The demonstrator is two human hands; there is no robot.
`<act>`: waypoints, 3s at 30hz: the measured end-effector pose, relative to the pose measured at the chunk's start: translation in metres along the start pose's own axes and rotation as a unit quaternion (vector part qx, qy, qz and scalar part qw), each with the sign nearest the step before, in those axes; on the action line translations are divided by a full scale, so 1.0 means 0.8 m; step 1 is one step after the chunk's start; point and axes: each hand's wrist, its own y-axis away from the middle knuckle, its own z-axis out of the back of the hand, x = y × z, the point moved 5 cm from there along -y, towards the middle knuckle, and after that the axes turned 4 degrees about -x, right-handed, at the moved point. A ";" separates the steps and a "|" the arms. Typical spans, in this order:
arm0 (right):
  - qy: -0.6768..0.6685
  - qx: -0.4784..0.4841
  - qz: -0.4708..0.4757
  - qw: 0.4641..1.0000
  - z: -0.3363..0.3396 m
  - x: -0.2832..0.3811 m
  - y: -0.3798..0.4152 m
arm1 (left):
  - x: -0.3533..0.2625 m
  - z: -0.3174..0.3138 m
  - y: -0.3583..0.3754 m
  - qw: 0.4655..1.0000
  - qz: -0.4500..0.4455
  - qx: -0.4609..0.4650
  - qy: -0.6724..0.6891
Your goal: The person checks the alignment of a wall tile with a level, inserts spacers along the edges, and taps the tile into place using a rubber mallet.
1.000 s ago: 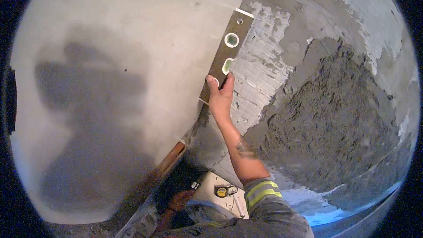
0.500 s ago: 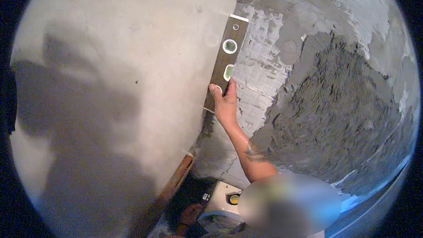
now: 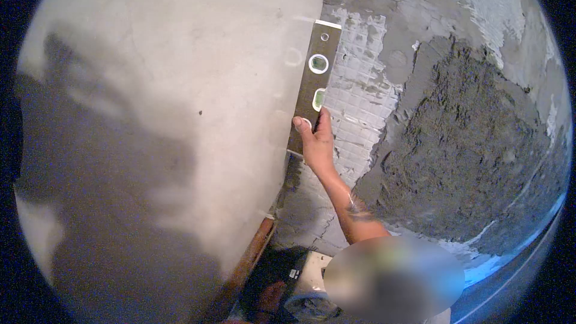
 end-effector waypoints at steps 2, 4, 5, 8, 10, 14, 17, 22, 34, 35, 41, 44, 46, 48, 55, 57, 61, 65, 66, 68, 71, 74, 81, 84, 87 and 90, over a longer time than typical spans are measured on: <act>-0.004 0.011 0.007 1.000 0.002 -0.004 -0.002 | -0.003 -0.001 -0.001 1.000 0.001 0.000 -0.003; 0.029 -0.004 0.003 1.000 0.004 -0.005 -0.003 | -0.006 -0.002 -0.003 1.000 0.002 -0.002 -0.004; 0.028 -0.004 0.004 1.000 0.004 -0.004 -0.002 | -0.008 -0.002 -0.003 1.000 0.002 -0.002 -0.006; -0.007 0.000 -0.005 1.000 0.001 -0.002 -0.002 | -0.009 -0.004 -0.003 1.000 0.005 -0.003 -0.007; 0.023 -0.003 0.012 1.000 0.001 0.004 -0.003 | -0.010 -0.007 -0.004 1.000 0.007 -0.003 -0.008; 0.026 0.016 -0.003 1.000 0.000 0.006 -0.002 | -0.016 -0.014 -0.002 1.000 0.011 -0.003 -0.013; 0.006 0.026 0.001 1.000 -0.002 0.007 -0.003 | -0.021 -0.019 0.000 1.000 0.012 -0.004 -0.018; 0.029 0.016 -0.010 0.999 0.000 -0.001 -0.004 | -0.039 -0.028 0.010 0.999 0.014 -0.007 -0.036; 0.072 0.095 0.100 0.988 0.080 0.254 -0.139 | -0.494 -0.073 0.112 0.856 -0.367 0.042 -0.361; 0.076 0.126 0.124 0.981 0.080 0.287 -0.161 | -0.557 -0.079 0.138 0.815 -0.409 -0.010 -0.410; -0.050 0.281 0.296 0.911 0.016 0.415 -0.260 | -0.866 -0.105 0.305 0.471 -0.589 -0.443 -0.485; -0.037 0.344 0.292 0.892 0.004 0.471 -0.244 | -0.958 -0.108 0.337 0.343 -0.617 -0.500 -0.501; -0.016 0.419 0.238 0.876 -0.015 0.481 -0.237 | -0.987 -0.109 0.346 0.232 -0.572 -0.544 -0.569; -0.046 0.449 0.262 0.853 -0.047 0.474 -0.252 | -0.994 -0.108 0.345 0.276 -0.546 -0.548 -0.571; -0.055 0.451 0.320 0.831 -0.068 0.461 -0.266 | -1.002 -0.095 0.317 0.412 -0.552 -0.522 -0.502; -0.051 0.465 0.300 0.831 -0.067 0.447 -0.277 | -1.007 -0.097 0.307 0.442 -0.559 -0.505 -0.488; -0.131 0.434 0.271 0.849 -0.064 0.424 -0.281 | -1.004 -0.120 0.294 0.444 -0.481 -0.533 -0.536; -0.124 0.467 0.257 0.837 -0.081 0.398 -0.290 | -1.005 -0.127 0.275 0.424 -0.469 -0.542 -0.554; -0.130 0.474 0.234 0.839 -0.081 0.397 -0.287 | -1.007 -0.123 0.274 0.430 -0.464 -0.553 -0.542; -0.128 0.433 0.274 0.849 -0.076 0.399 -0.284 | -1.009 -0.123 0.271 0.434 -0.460 -0.562 -0.533; -0.129 0.384 0.322 0.856 -0.076 0.398 -0.282 | -1.011 -0.128 0.271 0.439 -0.458 -0.575 -0.518; -0.120 0.379 0.334 0.855 -0.073 0.398 -0.279 | -1.017 -0.121 0.269 0.428 -0.459 -0.547 -0.554; -0.106 0.350 0.340 0.866 -0.073 0.393 -0.277 | -1.021 -0.125 0.266 0.431 -0.442 -0.537 -0.575; -0.100 0.347 0.348 0.865 -0.074 0.391 -0.279 | -1.020 -0.127 0.265 0.425 -0.439 -0.534 -0.584; -0.114 0.350 0.337 0.867 -0.076 0.387 -0.278 | -1.020 -0.124 0.264 0.412 -0.444 -0.528 -0.595; -0.115 0.334 0.345 0.870 -0.076 0.385 -0.278 | -1.021 -0.122 0.263 0.415 -0.444 -0.528 -0.594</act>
